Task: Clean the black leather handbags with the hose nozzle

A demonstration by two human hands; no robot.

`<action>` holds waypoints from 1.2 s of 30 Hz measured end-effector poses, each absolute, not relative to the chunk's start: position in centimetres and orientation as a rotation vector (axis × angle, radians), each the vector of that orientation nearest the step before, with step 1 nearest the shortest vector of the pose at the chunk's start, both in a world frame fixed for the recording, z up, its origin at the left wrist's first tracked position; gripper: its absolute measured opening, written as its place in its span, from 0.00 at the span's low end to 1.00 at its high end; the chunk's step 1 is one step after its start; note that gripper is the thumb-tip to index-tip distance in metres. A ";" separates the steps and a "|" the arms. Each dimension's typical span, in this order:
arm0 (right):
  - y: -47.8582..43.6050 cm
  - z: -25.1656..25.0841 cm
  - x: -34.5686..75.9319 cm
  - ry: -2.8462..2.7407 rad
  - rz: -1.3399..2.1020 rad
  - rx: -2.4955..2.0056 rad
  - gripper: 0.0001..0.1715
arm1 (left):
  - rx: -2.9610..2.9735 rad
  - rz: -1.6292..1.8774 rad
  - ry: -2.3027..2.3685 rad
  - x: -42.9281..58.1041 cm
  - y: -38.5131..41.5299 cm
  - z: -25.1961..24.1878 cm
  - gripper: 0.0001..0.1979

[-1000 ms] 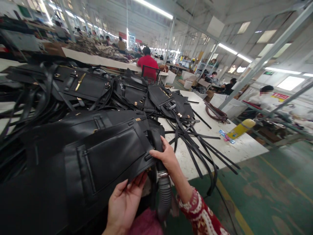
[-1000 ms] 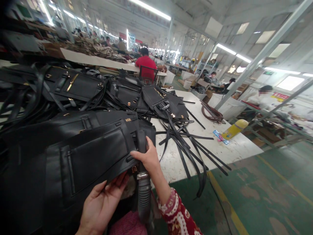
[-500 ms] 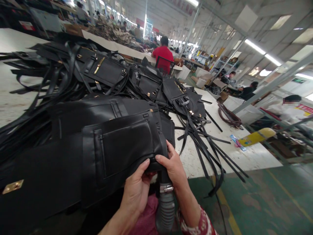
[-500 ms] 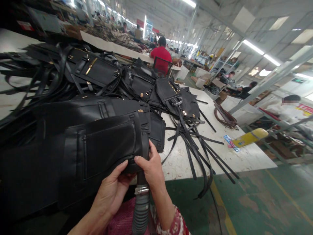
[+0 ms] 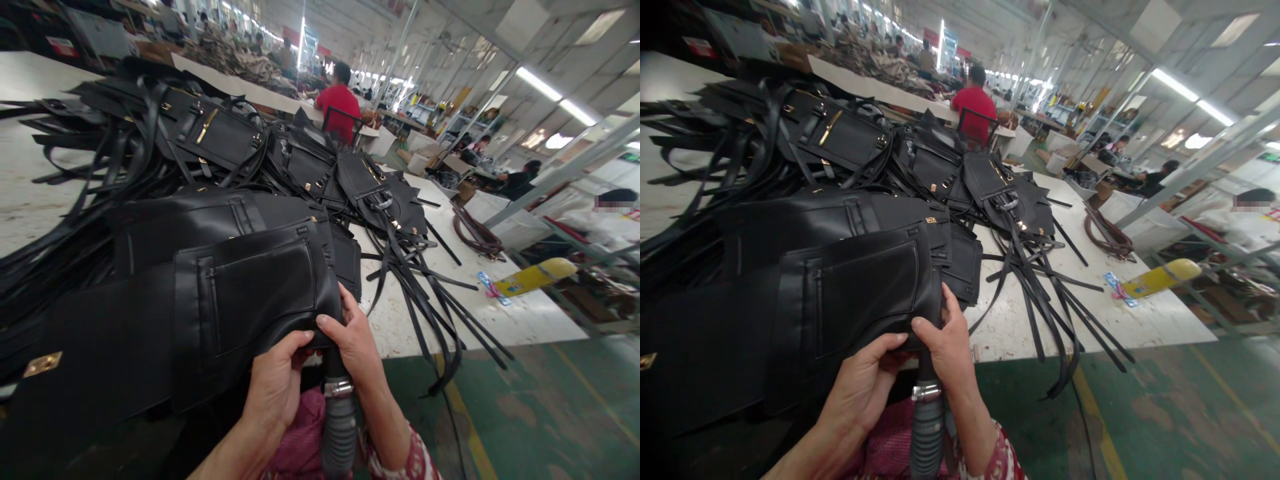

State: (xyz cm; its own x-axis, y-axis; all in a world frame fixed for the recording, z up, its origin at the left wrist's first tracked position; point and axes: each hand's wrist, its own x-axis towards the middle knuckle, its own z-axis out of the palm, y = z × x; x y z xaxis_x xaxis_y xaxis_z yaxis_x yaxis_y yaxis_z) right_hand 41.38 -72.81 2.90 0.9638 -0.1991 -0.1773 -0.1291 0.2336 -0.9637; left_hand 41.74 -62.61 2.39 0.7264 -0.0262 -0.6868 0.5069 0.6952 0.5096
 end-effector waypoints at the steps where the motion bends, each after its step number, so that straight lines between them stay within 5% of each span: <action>1: -72.8 2.9 41.4 0.289 -0.049 -1.339 0.38 | 0.746 -0.329 0.708 41.7 -62.6 2.4 0.07; 36: -73.5 2.6 41.1 0.289 -0.023 -1.302 0.40 | 0.763 -0.350 0.614 41.7 -62.1 3.2 0.02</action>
State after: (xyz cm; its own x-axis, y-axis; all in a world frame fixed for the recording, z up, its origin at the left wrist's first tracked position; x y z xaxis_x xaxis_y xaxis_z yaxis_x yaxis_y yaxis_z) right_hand 41.09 -73.54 2.57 0.9638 -0.1788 -0.1978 -0.1451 0.2709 -0.9516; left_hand 41.69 -62.11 3.21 0.7720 -0.0763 -0.6310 0.5038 0.6787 0.5344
